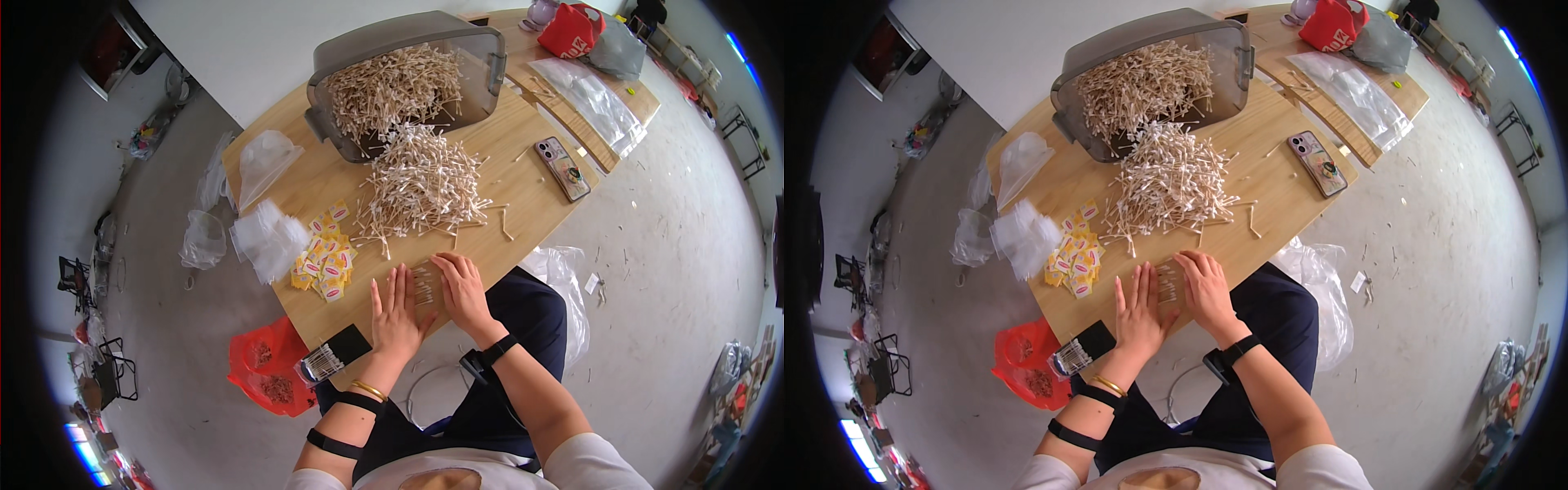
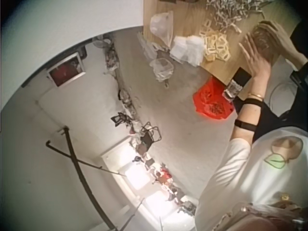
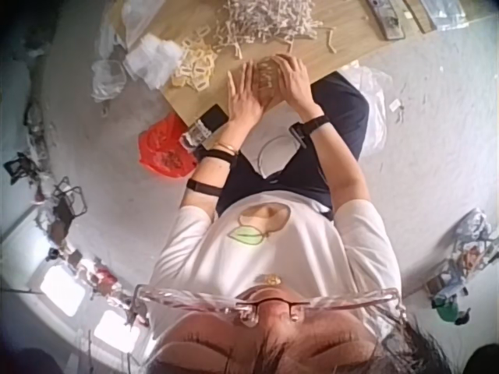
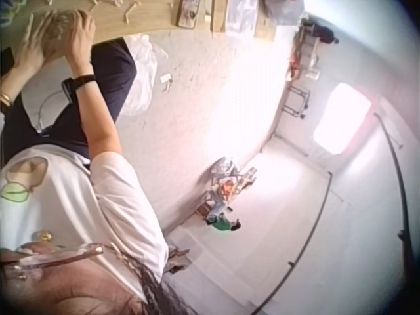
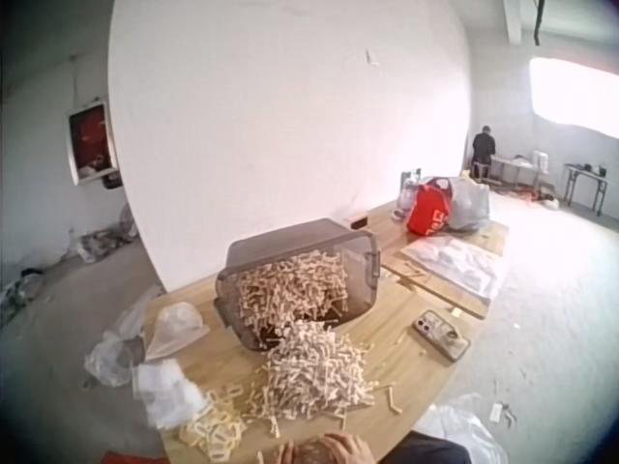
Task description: Manually organizing and grouping cotton swabs on a table.
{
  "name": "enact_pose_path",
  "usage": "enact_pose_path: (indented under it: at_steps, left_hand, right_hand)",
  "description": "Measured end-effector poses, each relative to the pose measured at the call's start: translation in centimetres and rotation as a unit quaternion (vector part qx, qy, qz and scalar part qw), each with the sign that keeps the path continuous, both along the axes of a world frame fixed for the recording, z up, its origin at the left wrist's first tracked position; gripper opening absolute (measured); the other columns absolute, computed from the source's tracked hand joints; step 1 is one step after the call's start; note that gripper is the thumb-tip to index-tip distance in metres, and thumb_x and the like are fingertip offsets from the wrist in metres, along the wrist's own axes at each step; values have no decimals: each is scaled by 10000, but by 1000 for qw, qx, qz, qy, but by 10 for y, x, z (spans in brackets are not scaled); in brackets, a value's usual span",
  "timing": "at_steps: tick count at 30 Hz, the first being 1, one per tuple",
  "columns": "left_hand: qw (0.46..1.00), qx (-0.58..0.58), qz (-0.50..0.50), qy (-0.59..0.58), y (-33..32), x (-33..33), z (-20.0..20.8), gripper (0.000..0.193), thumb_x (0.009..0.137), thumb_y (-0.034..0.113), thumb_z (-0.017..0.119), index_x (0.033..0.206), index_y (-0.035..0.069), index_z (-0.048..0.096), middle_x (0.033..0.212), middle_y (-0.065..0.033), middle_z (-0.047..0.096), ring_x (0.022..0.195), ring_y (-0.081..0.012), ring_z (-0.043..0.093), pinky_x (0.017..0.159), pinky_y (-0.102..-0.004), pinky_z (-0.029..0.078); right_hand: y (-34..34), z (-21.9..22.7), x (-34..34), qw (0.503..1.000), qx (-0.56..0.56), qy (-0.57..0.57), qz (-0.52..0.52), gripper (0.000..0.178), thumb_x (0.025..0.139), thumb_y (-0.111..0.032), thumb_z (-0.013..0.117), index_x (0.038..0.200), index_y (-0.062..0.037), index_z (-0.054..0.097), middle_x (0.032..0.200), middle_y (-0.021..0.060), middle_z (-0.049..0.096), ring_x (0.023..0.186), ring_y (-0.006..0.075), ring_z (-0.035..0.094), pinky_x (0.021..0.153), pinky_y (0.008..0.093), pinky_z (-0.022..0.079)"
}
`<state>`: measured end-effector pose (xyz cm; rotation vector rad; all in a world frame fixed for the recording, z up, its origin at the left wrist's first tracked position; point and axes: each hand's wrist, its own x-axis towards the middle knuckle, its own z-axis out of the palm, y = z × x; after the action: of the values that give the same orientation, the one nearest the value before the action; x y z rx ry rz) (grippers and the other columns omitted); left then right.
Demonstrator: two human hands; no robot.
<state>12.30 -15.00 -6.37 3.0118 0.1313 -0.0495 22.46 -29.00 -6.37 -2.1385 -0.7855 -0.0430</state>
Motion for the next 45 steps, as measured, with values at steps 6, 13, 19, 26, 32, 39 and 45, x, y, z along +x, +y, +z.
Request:
enact_pose_path:
  at_steps: [6,13,19,26,32,39,45]
  left_hand:
    - [1000,-14,10,-5,-2,4,3,962,950,591,509,1574,-60,174,1664,-197,167,1564,-297,96,1246,-574,5]
    - [999,-31,-22,-13,-4,2,-2,941,966,592,479,1579,-50,168,1662,-210,161,1564,-315,89,1244,-576,15]
    - [999,-42,-32,-10,-5,-1,-3,937,972,606,465,1584,-36,163,1663,-209,154,1564,-318,81,1248,-567,19]
    - [996,-83,-22,-23,-6,-7,-6,937,968,553,518,1586,-40,139,1664,-221,143,1562,-335,86,1245,-573,18]
    - [995,-91,-12,-40,1,1,5,922,976,516,522,1588,-46,123,1666,-219,142,1560,-334,105,1246,-571,19]
    - [998,-57,-16,-31,7,-3,-1,909,984,529,491,1586,-48,129,1660,-204,184,1558,-313,130,1243,-581,24]
    - [997,-67,21,-39,23,-16,8,910,997,586,420,1586,-46,132,1658,-205,185,1553,-358,119,1239,-586,19]
  right_hand:
    - [0,0,0,1000,-3,-6,-2,406,895,-16,546,1299,-49,577,1277,134,580,1216,351,524,1056,442,417]
    - [0,-2,0,1000,-3,-19,-3,400,893,-25,559,1291,-51,582,1280,130,581,1209,343,528,1051,440,421]
    - [0,-2,-1,1000,-3,-16,-5,392,894,-34,563,1285,-49,585,1272,130,586,1203,342,531,1049,439,422]
    - [0,-3,-2,1000,-2,-16,0,398,887,-36,566,1285,-44,585,1270,128,588,1209,341,530,1055,439,421]
    - [-2,-5,0,1000,-12,-17,0,420,868,-37,579,1288,-50,589,1272,123,590,1214,336,529,1062,436,418]
    - [0,-2,0,999,-18,-34,11,425,863,-35,585,1288,-44,591,1284,119,590,1227,328,528,1068,434,416]
    - [-5,4,-1,991,-94,-69,61,524,919,-188,618,1405,-25,509,1466,152,492,1396,328,420,1198,454,301]
